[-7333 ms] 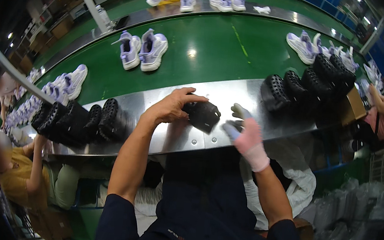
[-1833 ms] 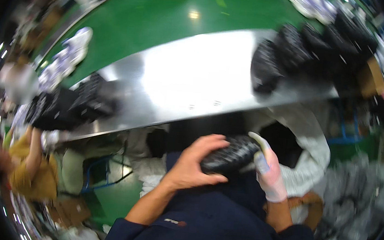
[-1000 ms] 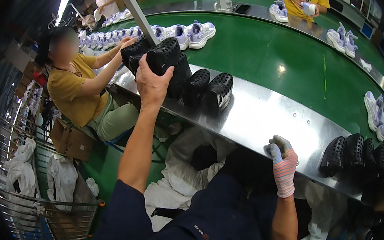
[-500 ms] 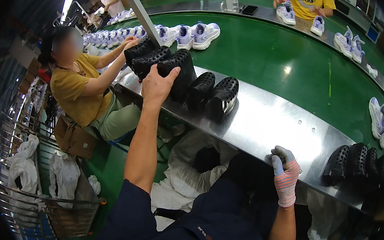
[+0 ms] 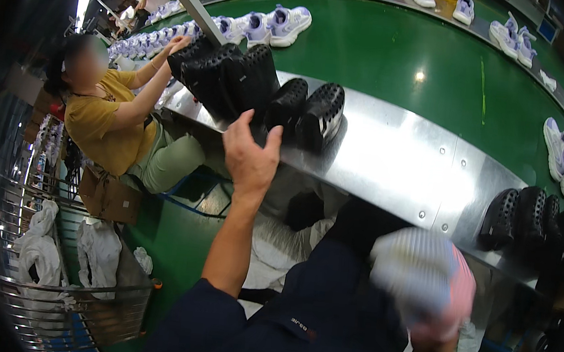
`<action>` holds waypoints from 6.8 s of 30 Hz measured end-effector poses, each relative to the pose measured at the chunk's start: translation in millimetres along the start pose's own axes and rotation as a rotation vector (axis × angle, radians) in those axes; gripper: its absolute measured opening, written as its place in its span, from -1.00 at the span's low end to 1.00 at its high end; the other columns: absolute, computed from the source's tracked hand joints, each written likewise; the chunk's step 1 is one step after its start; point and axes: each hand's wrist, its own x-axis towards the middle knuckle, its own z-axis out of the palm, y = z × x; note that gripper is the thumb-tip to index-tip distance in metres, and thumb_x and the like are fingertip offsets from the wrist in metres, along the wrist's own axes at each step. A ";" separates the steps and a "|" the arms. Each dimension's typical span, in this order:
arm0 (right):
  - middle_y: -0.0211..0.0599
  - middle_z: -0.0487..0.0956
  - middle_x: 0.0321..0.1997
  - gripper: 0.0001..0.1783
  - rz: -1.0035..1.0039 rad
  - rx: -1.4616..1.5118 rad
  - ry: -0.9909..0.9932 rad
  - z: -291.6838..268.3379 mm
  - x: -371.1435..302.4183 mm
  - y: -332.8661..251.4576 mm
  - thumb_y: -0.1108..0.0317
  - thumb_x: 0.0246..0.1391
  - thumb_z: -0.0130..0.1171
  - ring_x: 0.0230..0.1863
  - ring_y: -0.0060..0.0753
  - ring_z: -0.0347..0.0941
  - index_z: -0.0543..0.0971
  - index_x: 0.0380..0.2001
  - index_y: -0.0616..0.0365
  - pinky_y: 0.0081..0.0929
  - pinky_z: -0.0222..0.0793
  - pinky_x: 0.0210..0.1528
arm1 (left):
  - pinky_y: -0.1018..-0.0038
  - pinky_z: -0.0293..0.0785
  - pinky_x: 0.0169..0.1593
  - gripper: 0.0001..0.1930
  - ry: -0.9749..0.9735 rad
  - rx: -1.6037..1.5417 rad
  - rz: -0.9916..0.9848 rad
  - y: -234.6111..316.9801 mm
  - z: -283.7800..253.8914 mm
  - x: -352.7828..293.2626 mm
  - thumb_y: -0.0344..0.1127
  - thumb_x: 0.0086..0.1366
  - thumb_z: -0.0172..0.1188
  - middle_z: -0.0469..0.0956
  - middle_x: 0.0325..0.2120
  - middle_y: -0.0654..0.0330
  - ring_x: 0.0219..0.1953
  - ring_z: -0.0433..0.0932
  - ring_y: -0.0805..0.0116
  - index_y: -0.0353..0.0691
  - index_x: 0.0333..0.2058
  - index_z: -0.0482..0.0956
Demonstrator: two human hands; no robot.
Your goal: The person assembles shoes by taking black soles from a bag and inserting them into white and purple shoe uppers on a conveyor belt. The person handles the soles and shoes by hand, aligning the sole inside the shoe before placing the completed unit back onto the belt.
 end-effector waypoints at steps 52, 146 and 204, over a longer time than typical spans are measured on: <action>0.04 0.60 0.02 -0.55 0.532 -0.702 0.364 72.9 -80.2 142.9 0.46 0.07 0.35 0.05 0.14 0.50 0.57 0.05 0.32 -0.04 0.39 0.17 | 0.21 0.47 0.22 -0.18 -0.050 -0.453 -0.360 -172.0 15.8 97.0 -0.20 0.15 0.51 0.58 0.14 -0.16 0.14 0.59 -0.06 -0.36 0.32 0.36; 0.10 0.60 0.10 -0.04 1.258 -1.074 0.708 -54.2 -160.1 88.3 -0.16 0.00 0.43 0.12 0.24 0.50 0.37 0.30 0.26 0.03 0.41 0.20 | 0.14 0.43 0.17 -0.26 -1.019 -0.852 0.659 273.2 108.7 -133.4 -0.35 0.11 0.38 0.59 -0.09 -0.08 0.04 0.49 -0.07 -0.30 0.31 0.38; -0.06 0.62 -0.23 -0.54 0.332 -0.710 0.277 -8.3 -25.3 54.5 0.17 -0.01 0.43 -0.22 0.09 0.55 0.60 -0.08 0.18 -0.07 0.50 -0.11 | 0.13 0.12 0.45 -0.33 -0.707 -0.976 -0.006 130.5 99.7 -42.5 0.06 0.55 0.04 0.32 0.32 -0.19 0.37 0.29 -0.12 -0.36 0.39 0.27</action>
